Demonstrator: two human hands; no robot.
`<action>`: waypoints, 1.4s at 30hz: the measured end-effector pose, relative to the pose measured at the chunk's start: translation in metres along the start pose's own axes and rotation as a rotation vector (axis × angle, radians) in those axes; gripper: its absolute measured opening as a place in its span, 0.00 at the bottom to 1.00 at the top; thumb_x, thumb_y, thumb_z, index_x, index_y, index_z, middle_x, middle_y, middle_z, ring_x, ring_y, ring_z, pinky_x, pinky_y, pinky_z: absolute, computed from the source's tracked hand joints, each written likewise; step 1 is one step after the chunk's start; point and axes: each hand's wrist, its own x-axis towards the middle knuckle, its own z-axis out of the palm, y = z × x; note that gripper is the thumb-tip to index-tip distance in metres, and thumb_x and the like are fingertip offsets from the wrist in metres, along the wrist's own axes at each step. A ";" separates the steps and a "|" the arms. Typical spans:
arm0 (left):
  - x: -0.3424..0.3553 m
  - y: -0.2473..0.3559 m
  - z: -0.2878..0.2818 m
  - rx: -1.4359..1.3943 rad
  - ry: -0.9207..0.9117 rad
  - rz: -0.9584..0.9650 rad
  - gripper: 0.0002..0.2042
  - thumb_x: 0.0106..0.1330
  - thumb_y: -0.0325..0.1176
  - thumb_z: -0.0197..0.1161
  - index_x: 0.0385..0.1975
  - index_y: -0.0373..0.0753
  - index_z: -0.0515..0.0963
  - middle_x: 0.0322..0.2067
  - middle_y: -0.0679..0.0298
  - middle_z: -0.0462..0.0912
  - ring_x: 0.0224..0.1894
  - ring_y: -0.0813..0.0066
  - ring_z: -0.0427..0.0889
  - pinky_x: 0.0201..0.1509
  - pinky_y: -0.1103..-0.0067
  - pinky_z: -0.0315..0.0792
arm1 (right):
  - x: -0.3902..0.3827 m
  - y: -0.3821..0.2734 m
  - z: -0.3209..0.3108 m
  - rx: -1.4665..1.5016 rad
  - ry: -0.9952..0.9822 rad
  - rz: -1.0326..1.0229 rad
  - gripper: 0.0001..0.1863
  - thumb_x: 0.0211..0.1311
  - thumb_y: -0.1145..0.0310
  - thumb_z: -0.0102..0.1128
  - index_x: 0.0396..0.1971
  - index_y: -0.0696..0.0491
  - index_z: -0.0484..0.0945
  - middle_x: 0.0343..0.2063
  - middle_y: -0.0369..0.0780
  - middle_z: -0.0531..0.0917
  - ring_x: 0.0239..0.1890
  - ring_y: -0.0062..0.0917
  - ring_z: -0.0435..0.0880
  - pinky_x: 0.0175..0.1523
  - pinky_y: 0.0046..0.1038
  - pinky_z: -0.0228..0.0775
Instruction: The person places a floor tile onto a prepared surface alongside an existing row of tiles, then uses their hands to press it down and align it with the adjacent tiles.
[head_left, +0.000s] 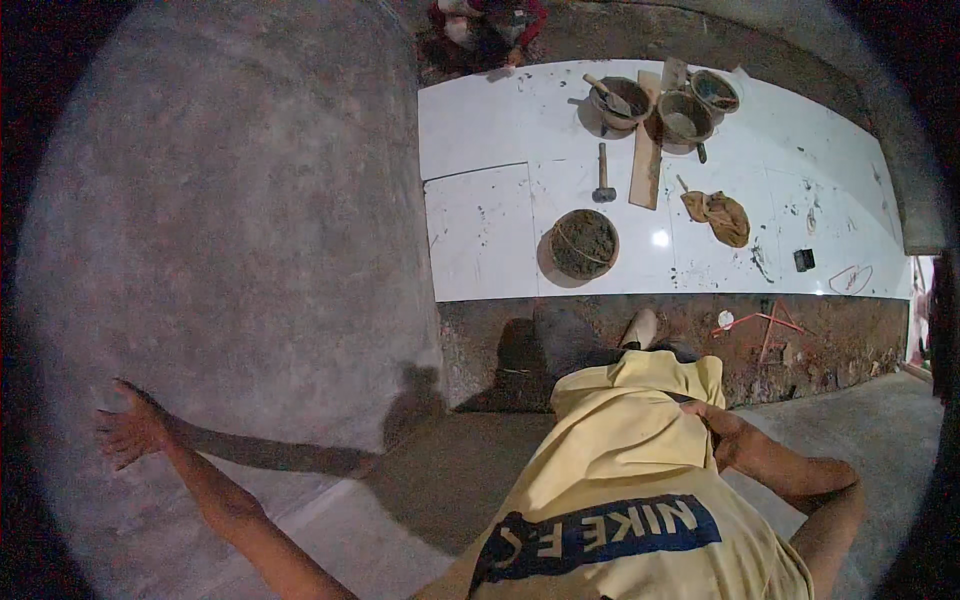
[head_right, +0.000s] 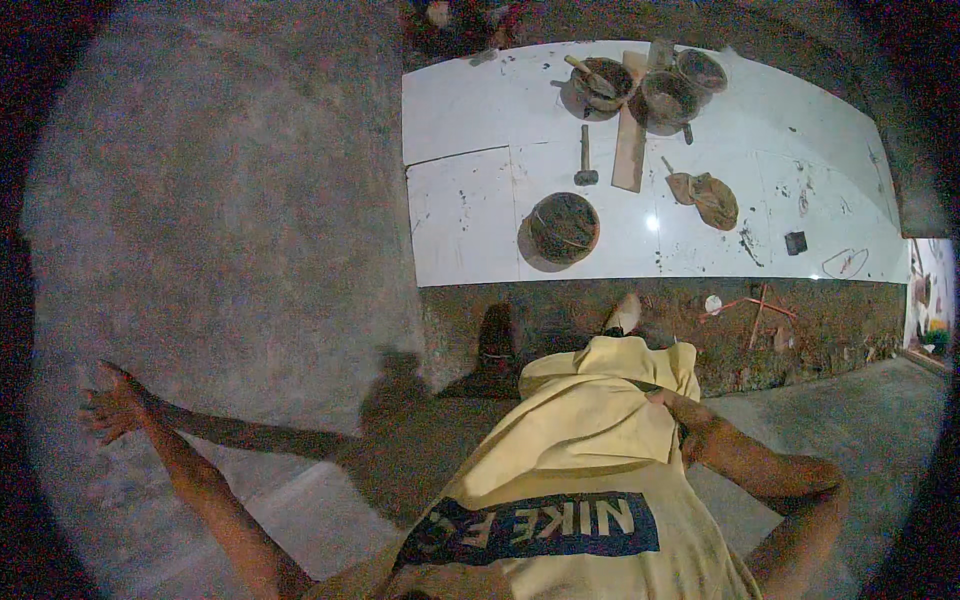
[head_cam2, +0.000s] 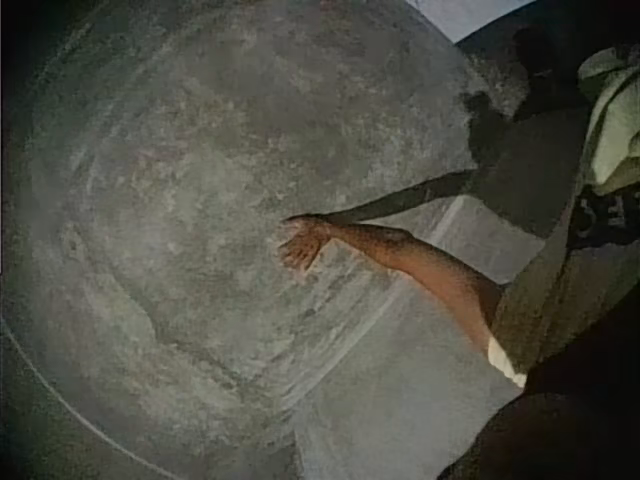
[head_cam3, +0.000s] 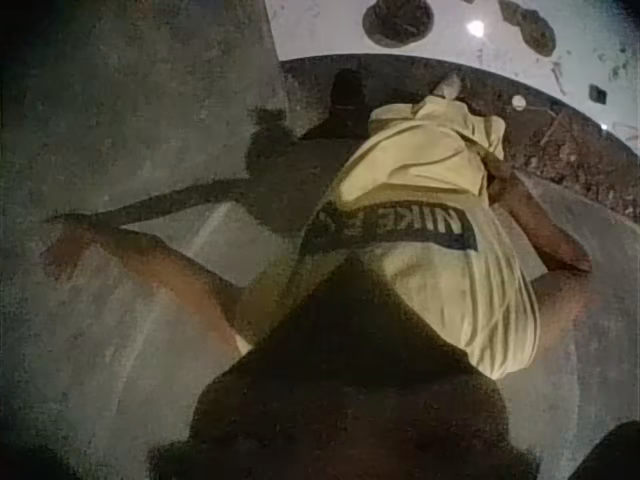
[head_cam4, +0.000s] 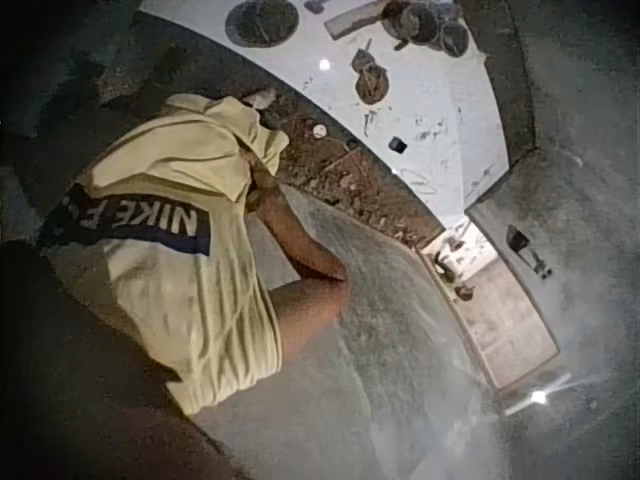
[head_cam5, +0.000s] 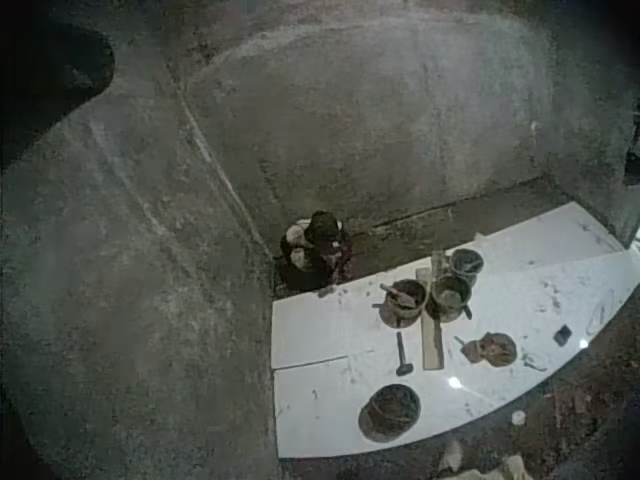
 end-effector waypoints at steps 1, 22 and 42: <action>0.001 -0.001 0.000 0.154 -0.074 0.025 0.45 0.64 0.82 0.43 0.68 0.53 0.75 0.70 0.50 0.71 0.72 0.36 0.67 0.71 0.28 0.46 | 0.001 0.000 0.001 -0.005 0.002 -0.001 0.31 0.64 0.45 0.72 0.54 0.55 0.82 0.48 0.45 0.87 0.50 0.36 0.86 0.57 0.43 0.79; 0.010 0.020 -0.046 0.499 -0.128 0.098 0.45 0.64 0.82 0.44 0.69 0.53 0.75 0.69 0.55 0.72 0.75 0.37 0.62 0.72 0.28 0.41 | 0.004 0.001 0.000 0.010 0.016 -0.002 0.29 0.66 0.45 0.70 0.52 0.56 0.83 0.45 0.44 0.88 0.47 0.35 0.86 0.54 0.40 0.79; 0.014 0.008 -0.028 -0.153 -0.047 -0.021 0.46 0.66 0.80 0.45 0.73 0.51 0.71 0.75 0.54 0.62 0.76 0.36 0.58 0.71 0.28 0.42 | 0.017 0.018 -0.005 0.114 -0.003 0.025 0.28 0.68 0.46 0.69 0.50 0.57 0.84 0.43 0.44 0.88 0.44 0.33 0.86 0.52 0.38 0.78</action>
